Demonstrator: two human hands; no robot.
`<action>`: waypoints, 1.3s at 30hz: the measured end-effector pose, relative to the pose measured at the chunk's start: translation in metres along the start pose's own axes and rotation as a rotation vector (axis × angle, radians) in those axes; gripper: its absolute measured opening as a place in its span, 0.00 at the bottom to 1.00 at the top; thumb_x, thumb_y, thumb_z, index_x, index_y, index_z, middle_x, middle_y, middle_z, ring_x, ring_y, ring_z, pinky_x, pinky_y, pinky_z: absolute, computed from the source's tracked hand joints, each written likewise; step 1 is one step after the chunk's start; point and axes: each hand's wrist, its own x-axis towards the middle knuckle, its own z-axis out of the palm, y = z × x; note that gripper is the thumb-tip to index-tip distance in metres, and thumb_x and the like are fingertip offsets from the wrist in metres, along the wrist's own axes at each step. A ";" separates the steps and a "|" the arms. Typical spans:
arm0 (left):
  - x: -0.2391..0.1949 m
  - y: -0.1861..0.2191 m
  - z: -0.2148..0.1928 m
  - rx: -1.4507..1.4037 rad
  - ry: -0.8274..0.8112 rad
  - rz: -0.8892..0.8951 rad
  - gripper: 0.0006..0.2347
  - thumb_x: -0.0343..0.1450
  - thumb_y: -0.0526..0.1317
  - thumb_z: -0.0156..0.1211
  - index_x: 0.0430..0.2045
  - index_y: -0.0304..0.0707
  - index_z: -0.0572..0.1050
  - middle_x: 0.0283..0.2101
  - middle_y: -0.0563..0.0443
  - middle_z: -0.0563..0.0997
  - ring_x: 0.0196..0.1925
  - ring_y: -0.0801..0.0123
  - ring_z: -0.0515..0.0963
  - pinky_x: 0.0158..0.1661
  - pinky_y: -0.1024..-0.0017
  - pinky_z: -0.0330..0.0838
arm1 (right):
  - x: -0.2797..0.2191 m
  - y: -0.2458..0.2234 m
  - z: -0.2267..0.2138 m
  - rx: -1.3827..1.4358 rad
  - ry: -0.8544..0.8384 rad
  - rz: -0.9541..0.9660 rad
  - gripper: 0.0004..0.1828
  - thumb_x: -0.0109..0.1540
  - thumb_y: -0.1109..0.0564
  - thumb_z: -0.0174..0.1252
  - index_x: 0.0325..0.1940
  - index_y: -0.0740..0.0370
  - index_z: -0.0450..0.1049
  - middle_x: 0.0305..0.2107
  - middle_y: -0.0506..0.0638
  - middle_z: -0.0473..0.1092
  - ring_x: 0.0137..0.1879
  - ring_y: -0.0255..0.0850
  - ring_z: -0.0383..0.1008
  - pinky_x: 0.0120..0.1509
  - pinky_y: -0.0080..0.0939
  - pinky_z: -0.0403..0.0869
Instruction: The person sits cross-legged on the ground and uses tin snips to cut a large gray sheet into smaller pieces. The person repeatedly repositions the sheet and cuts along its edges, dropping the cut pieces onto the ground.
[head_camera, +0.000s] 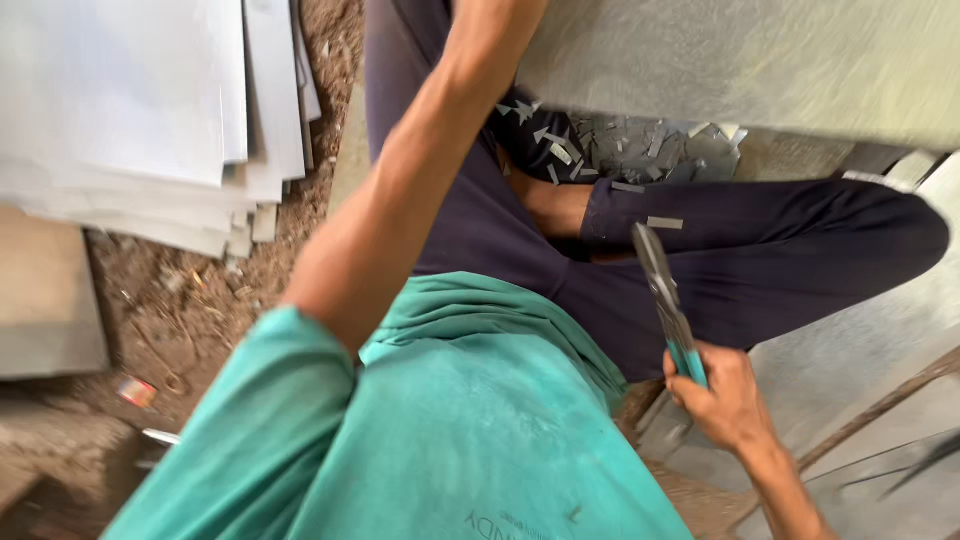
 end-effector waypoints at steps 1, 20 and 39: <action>-0.007 0.004 0.016 -0.022 0.070 0.042 0.07 0.71 0.39 0.65 0.30 0.32 0.79 0.29 0.57 0.80 0.30 0.79 0.75 0.33 0.74 0.72 | -0.013 0.010 0.013 0.067 0.036 0.051 0.05 0.50 0.61 0.58 0.26 0.65 0.77 0.14 0.52 0.72 0.23 0.39 0.73 0.31 0.44 0.71; -0.116 0.025 0.069 -0.791 -0.006 -0.234 0.08 0.76 0.37 0.65 0.42 0.29 0.81 0.38 0.45 0.87 0.42 0.69 0.88 0.47 0.72 0.83 | 0.029 -0.077 0.025 0.285 -0.087 -0.201 0.26 0.47 0.58 0.46 0.48 0.67 0.71 0.33 0.55 0.73 0.39 0.43 0.75 0.40 0.43 0.76; -0.098 0.040 0.058 -0.707 -0.026 -0.170 0.07 0.74 0.36 0.67 0.38 0.28 0.82 0.34 0.43 0.87 0.38 0.69 0.89 0.41 0.74 0.86 | 0.034 -0.092 -0.006 -0.026 -0.015 -0.220 0.12 0.52 0.61 0.48 0.39 0.65 0.70 0.25 0.53 0.70 0.31 0.43 0.71 0.37 0.45 0.73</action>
